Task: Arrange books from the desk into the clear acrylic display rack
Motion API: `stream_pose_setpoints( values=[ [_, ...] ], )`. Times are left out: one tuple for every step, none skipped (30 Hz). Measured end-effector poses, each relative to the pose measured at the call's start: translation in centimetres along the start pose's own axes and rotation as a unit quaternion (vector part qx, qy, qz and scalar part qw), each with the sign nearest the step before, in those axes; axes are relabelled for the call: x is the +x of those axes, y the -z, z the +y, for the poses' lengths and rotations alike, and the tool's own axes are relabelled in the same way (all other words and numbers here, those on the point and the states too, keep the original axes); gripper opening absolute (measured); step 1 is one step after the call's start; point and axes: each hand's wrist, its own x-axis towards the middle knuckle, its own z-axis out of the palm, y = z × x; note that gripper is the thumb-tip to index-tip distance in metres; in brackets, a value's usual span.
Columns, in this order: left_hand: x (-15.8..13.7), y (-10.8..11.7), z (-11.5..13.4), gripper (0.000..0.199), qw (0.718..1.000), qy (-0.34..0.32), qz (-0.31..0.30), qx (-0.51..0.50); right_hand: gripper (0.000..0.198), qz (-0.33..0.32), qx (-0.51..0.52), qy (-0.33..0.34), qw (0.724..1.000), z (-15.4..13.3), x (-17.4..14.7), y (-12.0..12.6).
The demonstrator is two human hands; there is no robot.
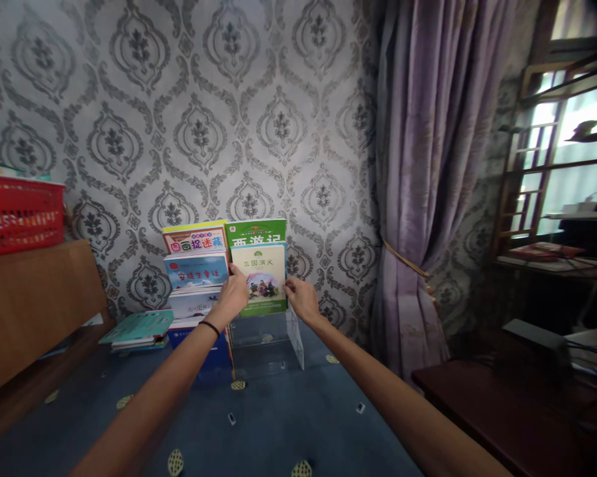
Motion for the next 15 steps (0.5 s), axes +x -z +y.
stream_pose_setpoints(
  values=[
    [0.0,-0.2,0.1,0.078,1.0,0.008,0.005,-0.001,0.018,0.0,0.0,0.0,1.0,0.0,0.0,0.0],
    [-0.1,-0.3,0.1,0.078,1.0,0.014,0.013,0.0,0.018,0.001,0.001,0.001,1.0,0.1,0.0,-0.1],
    [-0.1,-0.5,0.2,0.078,1.0,0.017,0.02,0.0,0.018,0.0,0.002,0.001,1.0,0.1,0.0,-0.1],
    [-0.2,-0.7,0.2,0.077,1.0,0.015,0.026,0.002,0.018,0.0,0.004,0.002,1.0,0.1,0.0,-0.1],
    [-0.3,-0.9,0.2,0.077,0.999,0.011,0.031,0.003,0.018,0.0,0.005,0.002,1.0,0.1,0.0,-0.1],
    [-0.3,-1.1,0.2,0.076,0.999,0.008,0.036,0.005,0.018,0.0,0.007,0.003,1.0,0.2,0.0,-0.2],
    [-0.4,-1.3,0.2,0.074,0.999,0.006,0.039,0.005,0.018,0.0,0.008,0.004,1.0,0.2,0.0,-0.2],
    [-0.5,-1.5,0.2,0.073,0.999,0.007,0.041,0.005,0.019,0.0,0.009,0.004,1.0,0.2,0.1,-0.2],
    [-0.6,-1.6,0.2,0.072,0.999,0.007,0.044,0.004,0.019,0.001,0.01,0.005,1.0,0.3,0.1,-0.3],
    [-0.8,-1.7,0.2,0.071,0.999,0.007,0.047,0.002,0.019,0.001,0.011,0.006,1.0,0.4,0.1,-0.3],
    [-0.9,-1.8,0.2,0.07,0.999,0.007,0.05,-0.003,0.019,0.002,0.013,0.007,1.0,0.4,0.1,-0.3],
    [-1.1,-1.9,0.1,0.07,0.999,0.004,0.054,-0.007,0.019,0.002,0.015,0.009,1.0,0.5,0.2,-0.4],
    [-1.3,-2.1,0.1,0.071,0.998,-0.001,0.06,-0.013,0.019,0.002,0.017,0.011,1.0,0.6,0.2,-0.4],
    [-1.4,-2.2,0.0,0.072,0.998,-0.006,0.067,-0.019,0.019,0.002,0.019,0.013,1.0,0.7,0.2,-0.5],
    [-1.6,-2.3,0.0,0.074,0.997,-0.012,0.075,-0.024,0.02,0.003,0.022,0.014,1.0,0.8,0.2,-0.5]
  ],
)
